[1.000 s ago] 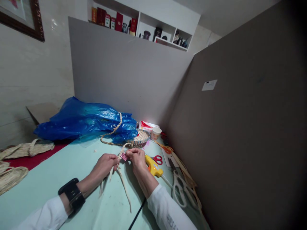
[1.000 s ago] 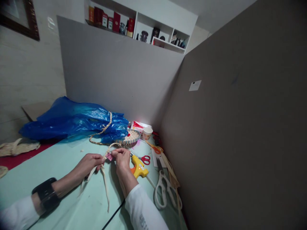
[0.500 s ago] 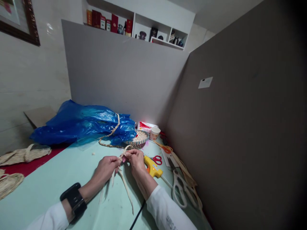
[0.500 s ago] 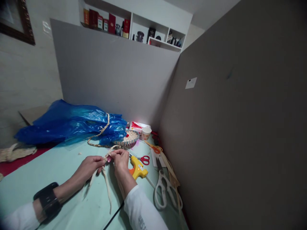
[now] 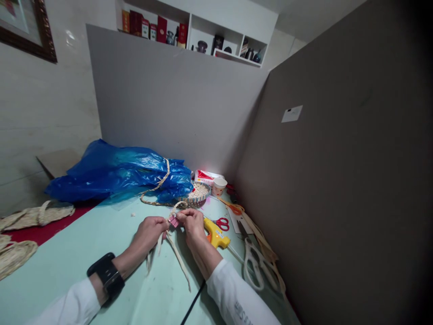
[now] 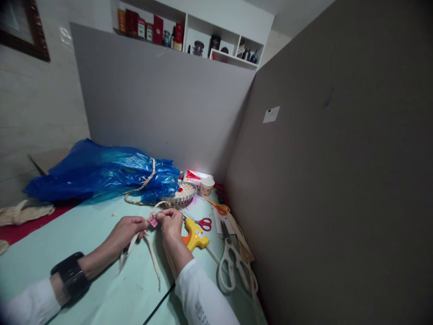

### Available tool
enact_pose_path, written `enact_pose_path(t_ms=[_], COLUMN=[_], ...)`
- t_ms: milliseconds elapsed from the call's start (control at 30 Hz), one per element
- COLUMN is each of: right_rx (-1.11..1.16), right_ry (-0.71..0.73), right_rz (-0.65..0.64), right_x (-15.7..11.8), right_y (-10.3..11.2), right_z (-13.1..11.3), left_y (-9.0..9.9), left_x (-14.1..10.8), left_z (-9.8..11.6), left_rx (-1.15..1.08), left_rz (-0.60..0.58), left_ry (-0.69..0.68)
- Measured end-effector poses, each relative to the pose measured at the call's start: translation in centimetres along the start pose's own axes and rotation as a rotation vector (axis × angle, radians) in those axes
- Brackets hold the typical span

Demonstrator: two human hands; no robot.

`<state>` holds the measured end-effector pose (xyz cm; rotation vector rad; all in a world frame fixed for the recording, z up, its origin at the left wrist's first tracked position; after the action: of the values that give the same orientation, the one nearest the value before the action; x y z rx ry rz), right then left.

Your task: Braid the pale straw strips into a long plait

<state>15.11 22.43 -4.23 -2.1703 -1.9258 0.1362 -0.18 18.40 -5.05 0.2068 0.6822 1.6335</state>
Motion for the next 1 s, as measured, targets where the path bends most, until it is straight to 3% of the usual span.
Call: enact_pose_path(t_ms=[200, 533, 800, 1000], right_rx=[0.009, -0.063, -0.197, -0.366], right_ry=[0.013, 0.028, 0.028, 0.037], right_rz=[0.004, 0.004, -0.084, -0.261], right_x=[-0.4, 0.1, -0.1, -1.7], right_y=[0.0, 0.2, -0.8, -0.9], right_z=[-0.5, 0.0, -0.3, -1.7], left_y=[-0.4, -0.7, -1.1, -1.2], left_x=[0.0, -1.9, -0.7, -3.5], left_z=[0.8, 2.9, 1.6, 0.9], left_rx=[0.080, 0.172, -0.001, -0.202], left_rz=[-0.058, -0.037, -0.159, -0.315], left_ry=[-0.015, -0.159, -0.152, -0.088])
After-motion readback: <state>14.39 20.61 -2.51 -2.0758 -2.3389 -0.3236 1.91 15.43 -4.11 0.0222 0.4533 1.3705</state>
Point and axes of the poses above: each hand's wrist, its own x-axis towards the middle knuckle, its own y-axis out of the back of the hand, z = x × y, the point moved 9 cm from there along x, towards the middle knuckle, and after that the axes turned 6 degrees about y, right-handed, at the moved point
